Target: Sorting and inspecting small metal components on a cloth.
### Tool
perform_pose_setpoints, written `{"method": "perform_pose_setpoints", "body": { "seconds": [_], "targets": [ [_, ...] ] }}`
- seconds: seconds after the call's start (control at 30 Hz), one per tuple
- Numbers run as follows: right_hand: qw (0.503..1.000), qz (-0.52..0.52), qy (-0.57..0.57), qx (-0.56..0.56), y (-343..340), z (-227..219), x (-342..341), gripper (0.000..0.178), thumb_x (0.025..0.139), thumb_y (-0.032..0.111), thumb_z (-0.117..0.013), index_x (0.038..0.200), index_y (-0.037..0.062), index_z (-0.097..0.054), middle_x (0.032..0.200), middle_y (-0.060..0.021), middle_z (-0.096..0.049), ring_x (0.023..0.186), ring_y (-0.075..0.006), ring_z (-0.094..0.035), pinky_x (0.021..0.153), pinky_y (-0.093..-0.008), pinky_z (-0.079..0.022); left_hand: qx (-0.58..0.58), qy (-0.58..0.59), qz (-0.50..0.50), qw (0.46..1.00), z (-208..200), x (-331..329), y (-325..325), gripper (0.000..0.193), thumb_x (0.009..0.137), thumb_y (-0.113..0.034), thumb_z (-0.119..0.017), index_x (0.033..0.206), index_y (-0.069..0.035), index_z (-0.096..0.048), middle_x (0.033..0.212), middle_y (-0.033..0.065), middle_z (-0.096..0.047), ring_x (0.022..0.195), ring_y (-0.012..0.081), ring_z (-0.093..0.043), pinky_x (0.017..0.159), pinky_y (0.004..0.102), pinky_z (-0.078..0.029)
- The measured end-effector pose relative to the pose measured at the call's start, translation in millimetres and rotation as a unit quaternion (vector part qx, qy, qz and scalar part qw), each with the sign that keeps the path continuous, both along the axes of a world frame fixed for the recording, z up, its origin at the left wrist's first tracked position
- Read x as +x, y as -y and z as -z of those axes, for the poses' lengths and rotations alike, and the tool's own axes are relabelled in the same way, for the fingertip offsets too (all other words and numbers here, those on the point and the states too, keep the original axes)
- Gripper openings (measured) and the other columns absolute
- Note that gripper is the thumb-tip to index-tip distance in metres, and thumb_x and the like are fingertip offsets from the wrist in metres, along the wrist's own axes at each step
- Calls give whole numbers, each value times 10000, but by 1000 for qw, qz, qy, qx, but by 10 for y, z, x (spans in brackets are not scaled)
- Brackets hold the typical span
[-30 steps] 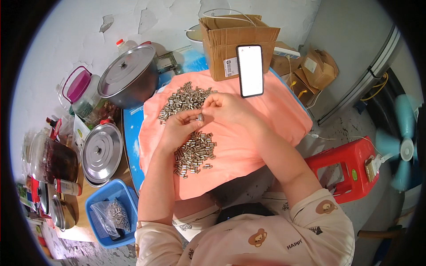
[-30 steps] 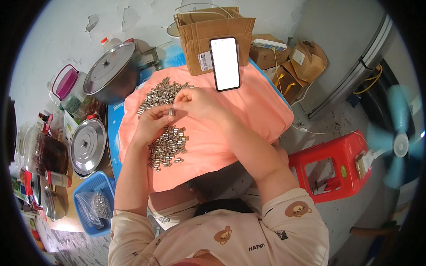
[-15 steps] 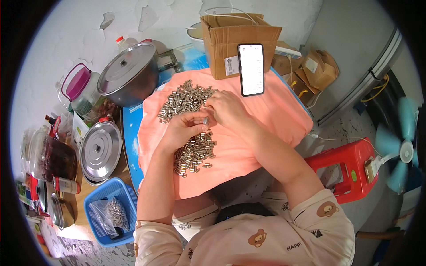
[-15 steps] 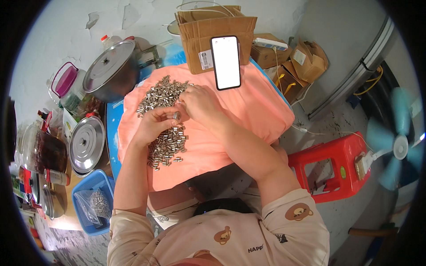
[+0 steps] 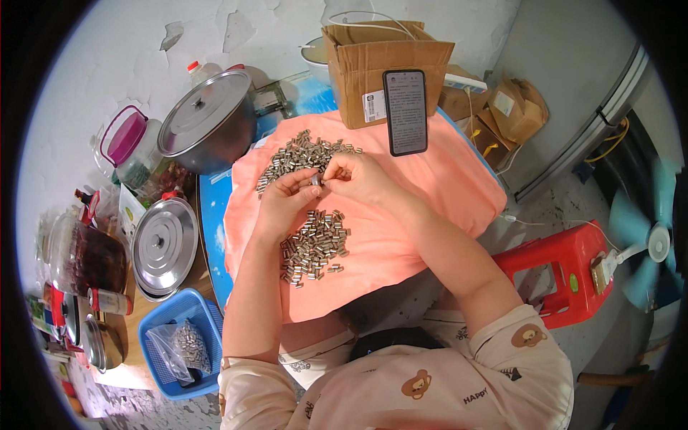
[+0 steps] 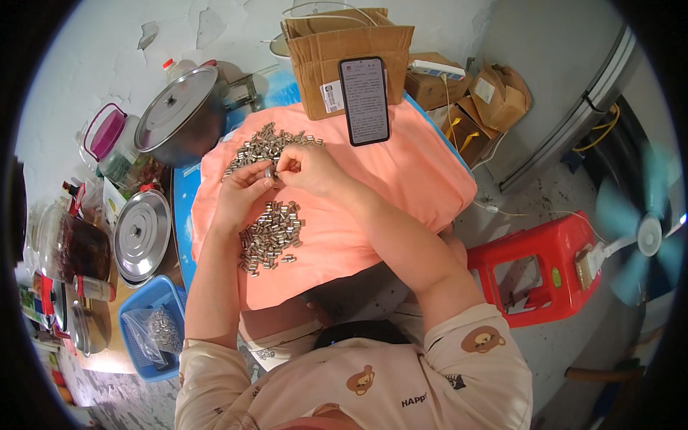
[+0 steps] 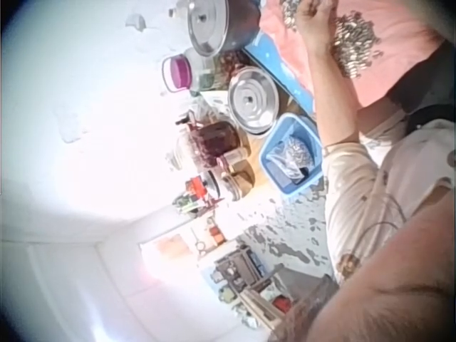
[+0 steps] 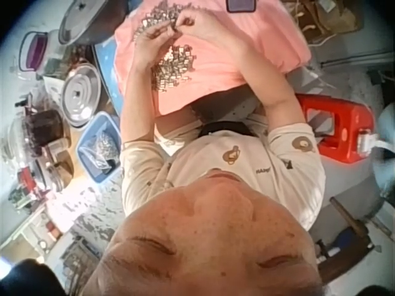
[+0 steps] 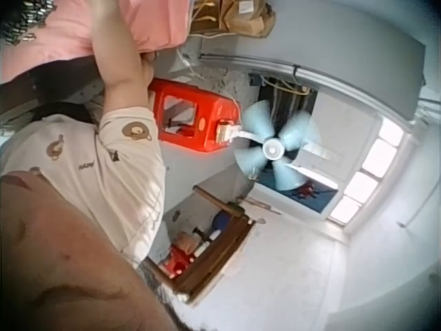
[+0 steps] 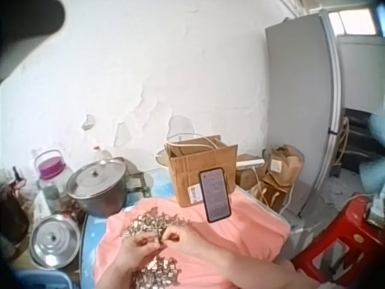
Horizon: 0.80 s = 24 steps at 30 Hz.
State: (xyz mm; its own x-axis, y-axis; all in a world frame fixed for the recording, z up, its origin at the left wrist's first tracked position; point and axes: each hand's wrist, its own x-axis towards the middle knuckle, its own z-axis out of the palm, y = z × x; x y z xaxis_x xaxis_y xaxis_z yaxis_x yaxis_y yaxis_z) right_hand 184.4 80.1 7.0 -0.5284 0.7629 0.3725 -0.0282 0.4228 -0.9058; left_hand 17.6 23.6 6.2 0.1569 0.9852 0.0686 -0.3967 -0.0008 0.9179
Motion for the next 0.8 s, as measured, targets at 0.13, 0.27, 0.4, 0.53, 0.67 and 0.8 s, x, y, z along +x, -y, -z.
{"method": "perform_pose_setpoints", "body": {
  "seconds": [0.13,0.27,0.4,0.53,0.67,0.8],
  "targets": [
    [996,9,44,72,17,-15,-5,97,691,-19,-603,705,22,-516,689,-11,-552,626,-80,-528,561,-223,-429,15,9,1,1000,35,-12,-10,276,774,58,-553,1048,52,-516,917,88,-581,846,159,-579,756,255,-484],
    [938,90,130,310,90,-79,-9,98,671,-7,-602,720,25,-523,688,-46,-559,614,-143,-545,557,-256,-437,5,-14,-11,1000,50,0,-19,278,774,61,-551,1050,58,-513,916,98,-581,827,161,-584,753,257,-485],
    [949,100,115,275,119,-65,-37,94,666,5,-603,735,28,-544,693,-64,-560,620,-174,-549,567,-270,-442,16,-6,0,1000,84,-25,-28,286,779,57,-547,1062,57,-509,938,116,-585,841,172,-587,751,257,-484],
    [997,17,40,61,76,-66,-9,39,727,4,-591,737,10,-554,700,-39,-573,646,-104,-549,595,-223,-454,9,10,8,1000,44,-19,-22,295,782,52,-547,1073,58,-503,960,130,-586,857,179,-588,735,253,-483],
    [998,-39,34,-48,26,-101,73,13,756,0,-575,759,0,-562,734,-29,-583,672,-77,-542,618,-202,-456,1,18,39,999,26,-16,-15,298,780,34,-558,1074,47,-512,965,120,-589,861,169,-587,724,251,-480],
    [999,30,5,-23,14,-141,84,39,756,33,-577,787,9,-583,725,-21,-588,643,-74,-533,588,-208,-444,13,-29,57,998,7,-42,22,284,774,26,-571,1056,32,-532,919,67,-589,801,120,-576,702,229,-476]
  ]
}}
